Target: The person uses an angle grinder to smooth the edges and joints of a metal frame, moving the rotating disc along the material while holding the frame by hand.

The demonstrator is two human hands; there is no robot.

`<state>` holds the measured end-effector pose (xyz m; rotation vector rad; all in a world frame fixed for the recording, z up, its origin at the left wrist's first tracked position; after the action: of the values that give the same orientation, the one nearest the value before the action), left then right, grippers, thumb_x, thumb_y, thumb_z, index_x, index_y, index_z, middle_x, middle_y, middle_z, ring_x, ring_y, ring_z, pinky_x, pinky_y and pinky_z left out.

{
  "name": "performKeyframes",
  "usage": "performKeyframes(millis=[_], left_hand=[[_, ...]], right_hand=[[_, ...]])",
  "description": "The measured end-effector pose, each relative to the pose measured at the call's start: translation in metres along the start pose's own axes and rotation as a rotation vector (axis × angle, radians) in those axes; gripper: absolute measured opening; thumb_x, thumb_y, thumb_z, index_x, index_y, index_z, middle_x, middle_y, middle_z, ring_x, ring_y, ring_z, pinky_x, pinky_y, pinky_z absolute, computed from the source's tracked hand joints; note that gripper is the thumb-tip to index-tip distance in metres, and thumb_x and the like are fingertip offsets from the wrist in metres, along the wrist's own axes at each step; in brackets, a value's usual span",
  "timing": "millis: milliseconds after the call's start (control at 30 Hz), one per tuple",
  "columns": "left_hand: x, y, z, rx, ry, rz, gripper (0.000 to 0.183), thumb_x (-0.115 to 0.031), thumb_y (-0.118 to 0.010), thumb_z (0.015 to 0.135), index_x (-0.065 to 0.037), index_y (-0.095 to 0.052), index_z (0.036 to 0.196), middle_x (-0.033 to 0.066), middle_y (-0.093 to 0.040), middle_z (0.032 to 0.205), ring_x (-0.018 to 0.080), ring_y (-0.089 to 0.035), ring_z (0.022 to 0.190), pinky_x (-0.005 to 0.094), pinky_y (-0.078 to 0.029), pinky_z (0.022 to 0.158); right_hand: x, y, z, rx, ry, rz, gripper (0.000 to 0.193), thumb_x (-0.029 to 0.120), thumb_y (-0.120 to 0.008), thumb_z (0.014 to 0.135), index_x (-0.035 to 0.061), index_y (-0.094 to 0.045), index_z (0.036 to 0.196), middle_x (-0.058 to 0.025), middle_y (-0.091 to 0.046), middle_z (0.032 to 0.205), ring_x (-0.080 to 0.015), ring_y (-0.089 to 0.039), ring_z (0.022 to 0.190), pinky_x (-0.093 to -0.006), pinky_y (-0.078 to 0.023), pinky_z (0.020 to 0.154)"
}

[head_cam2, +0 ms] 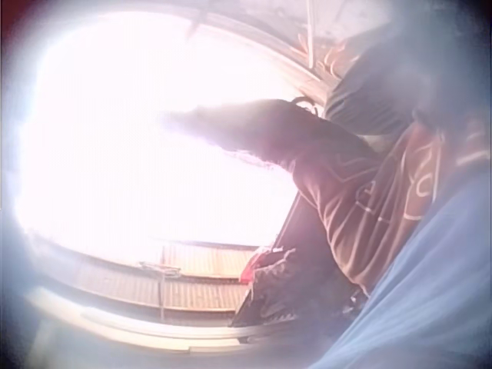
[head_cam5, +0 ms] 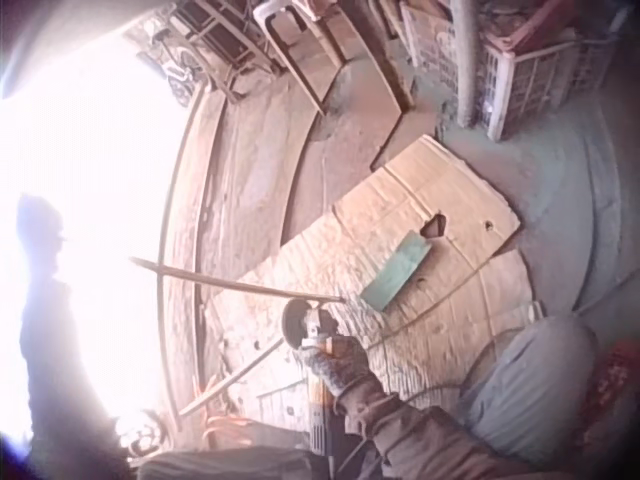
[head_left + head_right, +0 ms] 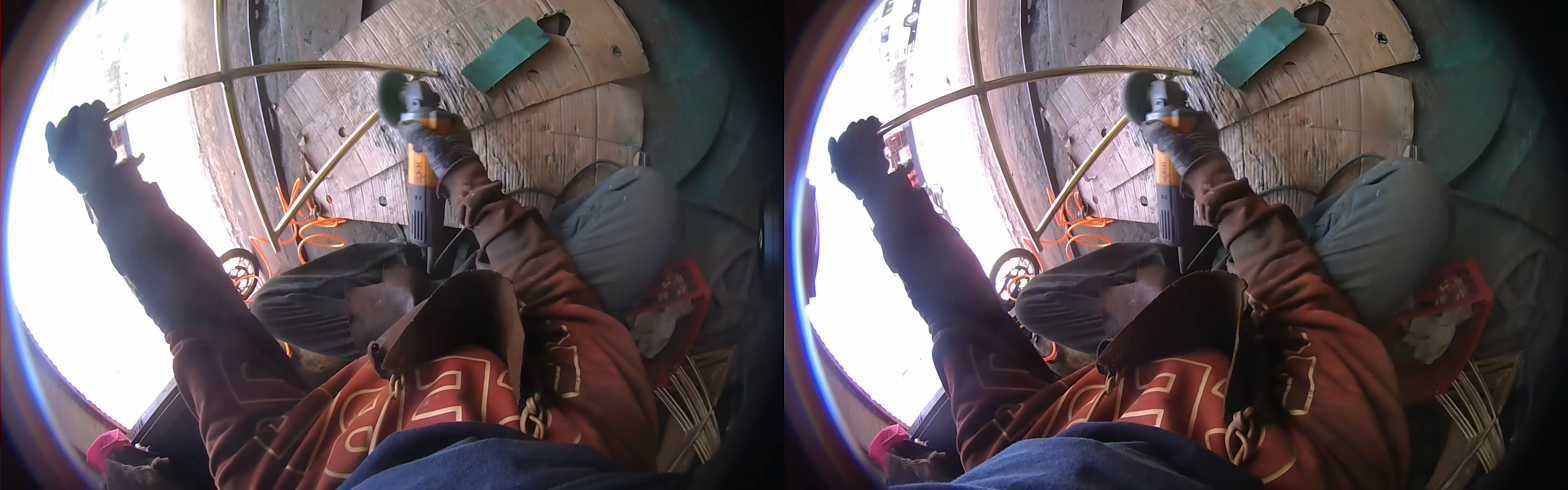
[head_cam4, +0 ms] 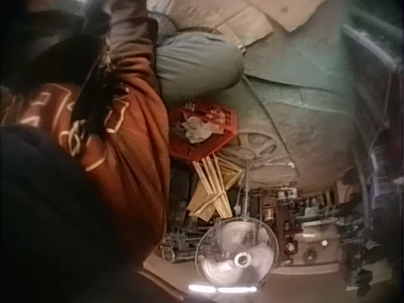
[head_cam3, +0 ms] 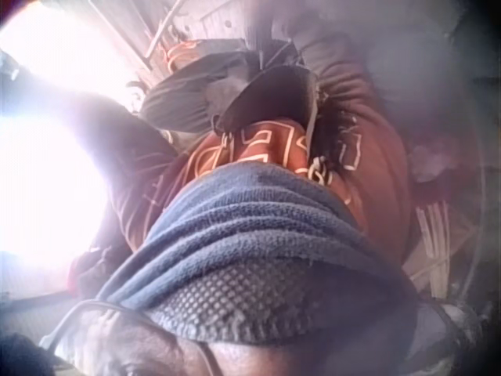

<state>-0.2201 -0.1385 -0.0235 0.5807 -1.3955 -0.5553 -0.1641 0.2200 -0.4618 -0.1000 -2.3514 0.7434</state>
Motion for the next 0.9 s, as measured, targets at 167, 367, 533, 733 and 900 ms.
performKeyframes(millis=[167, 367, 533, 733, 900], left_hand=[[-0.036, 0.024, -0.007, 0.071, -0.224, 0.411, 0.011, -0.015, -0.058, 0.078, -0.017, -0.053, 0.069, -0.0037, -0.053, 0.067, 0.0139, -0.055, 0.069, 0.0305, -0.041, 0.077], [-0.073, 0.058, -0.023, 0.025, -0.149, 0.584, 0.014, -0.012, -0.064, 0.071, -0.022, -0.055, 0.074, -0.0055, -0.054, 0.07, 0.0128, -0.057, 0.074, 0.0307, -0.041, 0.081], [-0.074, 0.062, -0.036, 0.222, -0.119, 0.698, 0.014, -0.014, -0.062, 0.072, -0.02, -0.057, 0.084, -0.0028, -0.055, 0.076, 0.0144, -0.058, 0.074, 0.0376, -0.043, 0.083], [-0.083, 0.083, -0.043, 0.113, -0.125, 0.716, 0.01, -0.013, -0.059, 0.073, -0.02, -0.057, 0.08, -0.0022, -0.054, 0.073, 0.0155, -0.057, 0.072, 0.039, -0.043, 0.086], [-0.04, 0.06, -0.047, 0.203, 0.083, 0.624, 0.009, -0.012, -0.053, 0.078, -0.021, -0.054, 0.08, -0.0038, -0.054, 0.078, 0.0115, -0.055, 0.076, 0.0315, -0.038, 0.084]], right_hand=[[-0.044, 0.0, -0.003, -0.156, 0.13, 0.013, 0.028, 0.016, -0.08, 0.066, 0.0065, -0.063, 0.087, -0.0019, -0.064, 0.075, -0.0118, -0.06, 0.065, -0.0282, -0.049, 0.059], [-0.052, 0.017, 0.001, -0.182, 0.116, -0.076, 0.032, 0.027, -0.076, 0.07, 0.011, -0.065, 0.096, -0.0067, -0.065, 0.089, -0.0161, -0.06, 0.083, -0.0317, -0.047, 0.076], [-0.046, 0.018, 0.017, -0.223, 0.115, -0.063, 0.034, 0.03, -0.074, 0.071, 0.0122, -0.066, 0.099, -0.0081, -0.065, 0.092, -0.0176, -0.06, 0.088, -0.0328, -0.047, 0.081], [-0.037, 0.022, 0.017, -0.185, 0.089, 0.095, 0.028, 0.02, -0.079, 0.068, 0.0092, -0.064, 0.089, -0.0026, -0.064, 0.081, -0.013, -0.059, 0.07, -0.0288, -0.048, 0.065], [-0.046, 0.025, 0.032, -0.308, 0.07, 0.001, 0.024, 0.018, -0.08, 0.067, 0.0092, -0.064, 0.084, -0.0004, -0.064, 0.077, -0.0118, -0.059, 0.064, -0.0273, -0.049, 0.06]])
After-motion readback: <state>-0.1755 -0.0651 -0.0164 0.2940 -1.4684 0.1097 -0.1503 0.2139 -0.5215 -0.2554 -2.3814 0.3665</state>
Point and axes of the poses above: each hand's wrist, its own z-axis towards the middle knuckle, its own y-axis out of the back of the hand, x = y × z, the point moved 7 cm from there along z, towards the middle knuckle
